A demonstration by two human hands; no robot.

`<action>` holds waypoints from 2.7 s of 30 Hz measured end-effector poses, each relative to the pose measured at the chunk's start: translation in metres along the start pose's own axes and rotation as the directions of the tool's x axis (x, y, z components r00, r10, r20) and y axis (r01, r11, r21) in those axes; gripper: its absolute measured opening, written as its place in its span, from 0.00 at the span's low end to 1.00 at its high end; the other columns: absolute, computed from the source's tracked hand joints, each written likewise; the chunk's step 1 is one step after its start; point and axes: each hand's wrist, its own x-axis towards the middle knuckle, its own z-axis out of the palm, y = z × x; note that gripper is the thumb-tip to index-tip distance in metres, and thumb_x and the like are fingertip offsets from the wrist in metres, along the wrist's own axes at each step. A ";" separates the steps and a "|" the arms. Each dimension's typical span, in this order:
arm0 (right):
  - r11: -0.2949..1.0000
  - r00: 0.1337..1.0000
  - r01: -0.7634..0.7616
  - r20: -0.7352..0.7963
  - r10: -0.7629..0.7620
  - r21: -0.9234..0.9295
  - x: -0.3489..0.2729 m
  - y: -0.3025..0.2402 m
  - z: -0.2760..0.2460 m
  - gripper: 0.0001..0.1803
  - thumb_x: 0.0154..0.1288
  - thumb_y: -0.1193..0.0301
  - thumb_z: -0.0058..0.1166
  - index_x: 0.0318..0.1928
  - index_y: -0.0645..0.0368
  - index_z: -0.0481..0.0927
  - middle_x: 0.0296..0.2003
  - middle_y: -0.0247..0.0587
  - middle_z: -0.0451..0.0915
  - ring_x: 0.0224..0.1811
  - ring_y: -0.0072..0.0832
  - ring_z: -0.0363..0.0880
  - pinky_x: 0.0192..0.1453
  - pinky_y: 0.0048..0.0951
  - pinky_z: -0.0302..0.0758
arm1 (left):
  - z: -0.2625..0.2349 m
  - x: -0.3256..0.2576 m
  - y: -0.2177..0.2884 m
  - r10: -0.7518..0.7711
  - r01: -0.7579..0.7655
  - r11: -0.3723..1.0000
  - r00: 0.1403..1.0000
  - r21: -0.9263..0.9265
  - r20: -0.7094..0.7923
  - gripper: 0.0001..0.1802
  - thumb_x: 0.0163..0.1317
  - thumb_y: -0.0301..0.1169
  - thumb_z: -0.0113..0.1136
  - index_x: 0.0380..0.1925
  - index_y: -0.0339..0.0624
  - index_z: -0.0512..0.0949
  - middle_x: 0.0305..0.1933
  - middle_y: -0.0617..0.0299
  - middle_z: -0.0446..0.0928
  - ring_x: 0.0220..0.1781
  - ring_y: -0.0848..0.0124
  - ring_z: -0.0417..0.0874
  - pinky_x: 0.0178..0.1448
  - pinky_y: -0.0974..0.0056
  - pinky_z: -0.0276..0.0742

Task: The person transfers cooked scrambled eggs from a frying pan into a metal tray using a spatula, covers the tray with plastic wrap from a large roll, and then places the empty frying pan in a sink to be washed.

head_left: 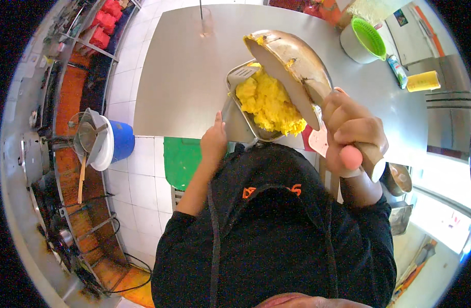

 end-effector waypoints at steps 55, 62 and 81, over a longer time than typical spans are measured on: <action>0.994 0.983 -0.087 -0.169 0.075 -0.068 0.039 0.012 -0.009 0.21 0.68 0.52 0.42 0.31 0.58 0.69 0.16 0.33 0.63 0.18 0.24 0.60 0.25 0.30 0.63 | -0.004 -0.087 -0.031 0.357 -0.353 0.933 0.931 0.064 -0.070 0.27 0.55 0.31 0.57 0.57 0.66 0.70 0.20 0.62 0.67 0.19 0.64 0.73 0.22 0.59 0.69; 0.991 0.976 -0.105 -0.202 0.086 -0.086 0.051 0.012 -0.013 0.21 0.67 0.53 0.45 0.28 0.60 0.69 0.16 0.36 0.65 0.18 0.25 0.61 0.25 0.31 0.63 | 0.004 -0.095 -0.039 0.319 -0.318 0.948 0.945 0.025 -0.068 0.28 0.54 0.30 0.56 0.57 0.65 0.70 0.20 0.61 0.67 0.20 0.63 0.73 0.24 0.59 0.70; 0.994 0.998 -0.061 0.012 0.060 0.092 0.069 0.031 -0.033 0.20 0.67 0.54 0.45 0.30 0.60 0.71 0.14 0.31 0.59 0.17 0.23 0.59 0.24 0.29 0.60 | 0.010 -0.095 -0.040 0.304 -0.306 0.952 0.947 0.000 -0.101 0.26 0.57 0.32 0.57 0.57 0.66 0.70 0.21 0.60 0.69 0.20 0.62 0.74 0.24 0.58 0.71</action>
